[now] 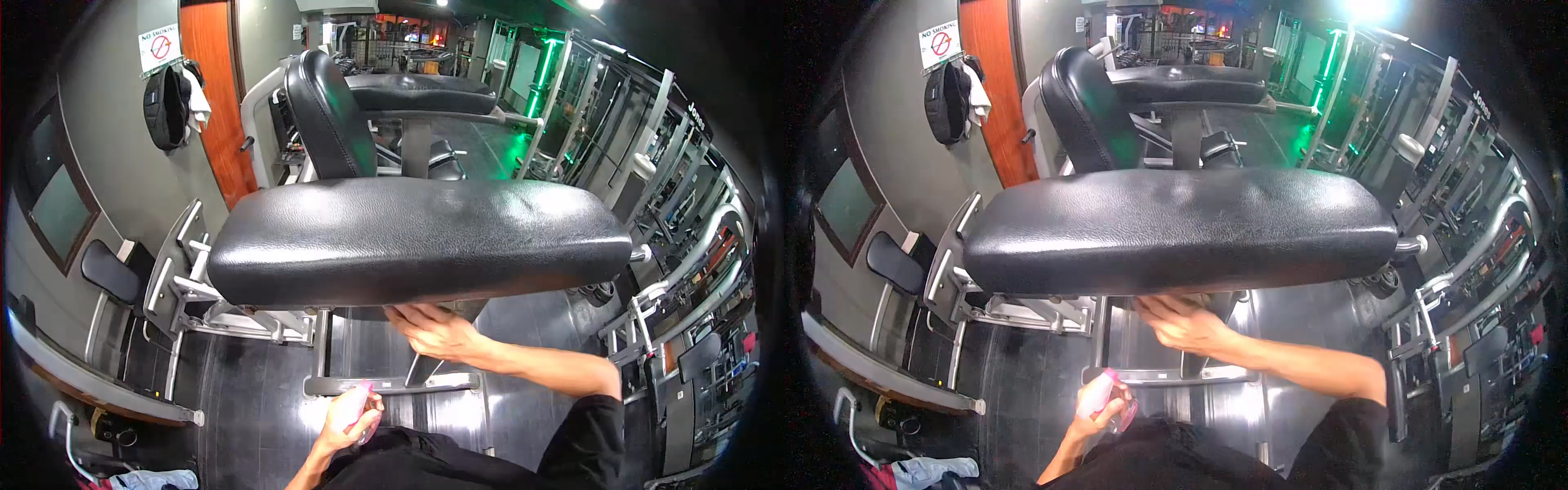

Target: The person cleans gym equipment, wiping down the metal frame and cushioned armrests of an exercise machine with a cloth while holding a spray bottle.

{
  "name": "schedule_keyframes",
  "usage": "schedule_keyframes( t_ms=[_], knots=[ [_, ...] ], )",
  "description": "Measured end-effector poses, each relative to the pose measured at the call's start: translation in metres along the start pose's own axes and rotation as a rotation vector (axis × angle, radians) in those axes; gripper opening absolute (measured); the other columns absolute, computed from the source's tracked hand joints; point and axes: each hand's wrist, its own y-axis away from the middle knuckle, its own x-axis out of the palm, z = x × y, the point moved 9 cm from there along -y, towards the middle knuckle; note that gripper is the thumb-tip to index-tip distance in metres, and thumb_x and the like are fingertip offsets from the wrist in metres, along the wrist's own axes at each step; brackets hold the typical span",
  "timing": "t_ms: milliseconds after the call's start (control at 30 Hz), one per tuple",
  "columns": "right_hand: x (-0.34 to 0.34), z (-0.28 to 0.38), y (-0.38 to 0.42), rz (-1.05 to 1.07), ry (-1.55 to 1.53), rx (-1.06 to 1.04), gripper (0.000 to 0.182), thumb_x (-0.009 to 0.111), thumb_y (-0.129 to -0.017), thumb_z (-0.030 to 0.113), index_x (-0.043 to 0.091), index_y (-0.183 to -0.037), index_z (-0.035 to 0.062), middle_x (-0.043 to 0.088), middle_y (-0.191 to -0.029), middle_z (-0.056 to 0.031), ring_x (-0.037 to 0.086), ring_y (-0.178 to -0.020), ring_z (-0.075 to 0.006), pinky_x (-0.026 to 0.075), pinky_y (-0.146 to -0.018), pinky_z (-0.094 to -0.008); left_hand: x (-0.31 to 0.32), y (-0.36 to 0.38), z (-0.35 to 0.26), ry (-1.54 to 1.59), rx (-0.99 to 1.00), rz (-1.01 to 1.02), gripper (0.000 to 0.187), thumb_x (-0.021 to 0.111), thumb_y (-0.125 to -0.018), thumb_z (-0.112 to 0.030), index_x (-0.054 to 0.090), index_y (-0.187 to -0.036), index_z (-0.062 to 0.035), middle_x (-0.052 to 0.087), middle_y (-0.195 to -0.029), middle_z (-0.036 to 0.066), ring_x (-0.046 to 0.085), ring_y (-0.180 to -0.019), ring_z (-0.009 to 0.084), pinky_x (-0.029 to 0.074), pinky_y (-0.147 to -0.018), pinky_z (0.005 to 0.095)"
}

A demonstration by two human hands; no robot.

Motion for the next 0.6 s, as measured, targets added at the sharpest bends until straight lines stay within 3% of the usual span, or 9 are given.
schedule_keyframes(
  t_ms=[100, 133, 233, 333, 367, 433, 500, 567, 600],
  knots=[
    [0.006, -0.01, -0.002, 0.169, 0.053, -0.003, 0.041, 0.054, -0.069, 0.027, 0.068, -0.1, 0.0037, 0.053, -0.12, -0.0052, 0.048, -0.112, -0.0253, 0.045, -0.086, -0.0373, -0.004, -0.006, 0.001, 0.071, -0.022, -0.018, 0.023, 0.061, -0.083, 0.0, 0.054, -0.104, 0.0043, 0.061, -0.084, 0.008, 0.058, -0.065, 0.0106, 0.048, -0.06, 0.0238],
    [0.012, -0.014, -0.005, 0.316, 0.15, 0.057, 0.041, 0.053, -0.072, 0.027, 0.065, -0.103, 0.0025, 0.055, -0.113, -0.0078, 0.05, -0.104, -0.0271, 0.044, -0.079, -0.0394, -0.006, -0.008, 0.004, 0.124, -0.056, -0.024, 0.023, 0.061, -0.083, 0.0, 0.054, -0.104, 0.0041, 0.061, -0.084, 0.008, 0.058, -0.065, 0.01, 0.048, -0.059, 0.0232],
    [0.046, -0.003, 0.003, 0.522, 0.084, 0.204, 0.04, 0.053, -0.075, 0.026, 0.062, -0.106, 0.0018, 0.055, -0.105, -0.0079, 0.05, -0.1, -0.0279, 0.044, -0.077, -0.0416, -0.006, -0.015, 0.007, 0.081, -0.03, 0.029, 0.021, 0.061, -0.084, -0.001, 0.054, -0.103, 0.0039, 0.061, -0.083, 0.007, 0.057, -0.064, 0.0091, 0.048, -0.058, 0.0221],
    [0.03, 0.002, -0.003, 0.334, 0.001, 0.111, 0.026, 0.056, -0.075, 0.022, 0.063, -0.094, 0.0047, 0.06, -0.101, -0.0107, 0.056, -0.096, -0.0241, 0.048, -0.067, -0.0415, -0.008, -0.017, 0.014, 0.089, -0.04, 0.034, 0.022, 0.062, -0.083, 0.0, 0.055, -0.103, 0.0038, 0.061, -0.082, 0.006, 0.057, -0.063, 0.0084, 0.047, -0.056, 0.0215],
    [0.04, 0.012, -0.002, 0.342, -0.013, 0.111, 0.026, 0.056, -0.075, 0.022, 0.063, -0.094, 0.0047, 0.06, -0.101, -0.0107, 0.056, -0.096, -0.0241, 0.048, -0.067, -0.0415, -0.009, -0.014, 0.014, 0.106, -0.048, 0.023, 0.022, 0.062, -0.082, 0.0, 0.056, -0.103, 0.0038, 0.062, -0.082, 0.006, 0.057, -0.063, 0.0081, 0.047, -0.055, 0.0213],
    [0.101, 0.028, 0.012, 0.71, -0.069, 0.202, 0.026, 0.055, -0.076, 0.02, 0.063, -0.094, 0.0034, 0.062, -0.095, -0.0117, 0.058, -0.091, -0.0255, 0.047, -0.073, -0.0423, -0.013, -0.009, 0.013, 0.105, -0.074, 0.029, 0.024, 0.062, -0.081, 0.002, 0.056, -0.105, 0.0037, 0.062, -0.082, 0.006, 0.057, -0.062, 0.0081, 0.047, -0.054, 0.0209],
    [0.122, 0.044, 0.009, 0.76, -0.073, 0.229, 0.028, 0.055, -0.077, 0.02, 0.063, -0.097, 0.0029, 0.062, -0.095, -0.0122, 0.058, -0.092, -0.0265, 0.046, -0.076, -0.042, -0.018, -0.005, -0.005, -0.072, -0.02, 0.038, 0.024, 0.062, -0.081, 0.003, 0.056, -0.104, 0.0035, 0.062, -0.082, 0.006, 0.057, -0.062, 0.0083, 0.046, -0.053, 0.0208],
    [0.145, 0.057, 0.014, 0.874, -0.061, 0.276, 0.032, 0.055, -0.078, 0.02, 0.063, -0.103, 0.0019, 0.062, -0.097, -0.0134, 0.057, -0.093, -0.0285, 0.044, -0.081, -0.0415, -0.027, 0.006, -0.002, -0.026, -0.037, 0.021, 0.024, 0.062, -0.081, 0.003, 0.055, -0.104, 0.0032, 0.062, -0.082, 0.007, 0.058, -0.061, 0.0088, 0.047, -0.054, 0.0215],
    [0.159, 0.064, 0.018, 0.773, 0.078, 0.363, 0.034, 0.055, -0.078, 0.019, 0.063, -0.105, 0.0005, 0.062, -0.099, -0.0151, 0.057, -0.094, -0.0295, 0.043, -0.081, -0.0431, -0.032, 0.009, -0.005, -0.026, -0.002, 0.0, 0.023, 0.062, -0.081, 0.002, 0.055, -0.103, 0.0032, 0.062, -0.083, 0.007, 0.058, -0.061, 0.0092, 0.047, -0.055, 0.0222]
  ],
)
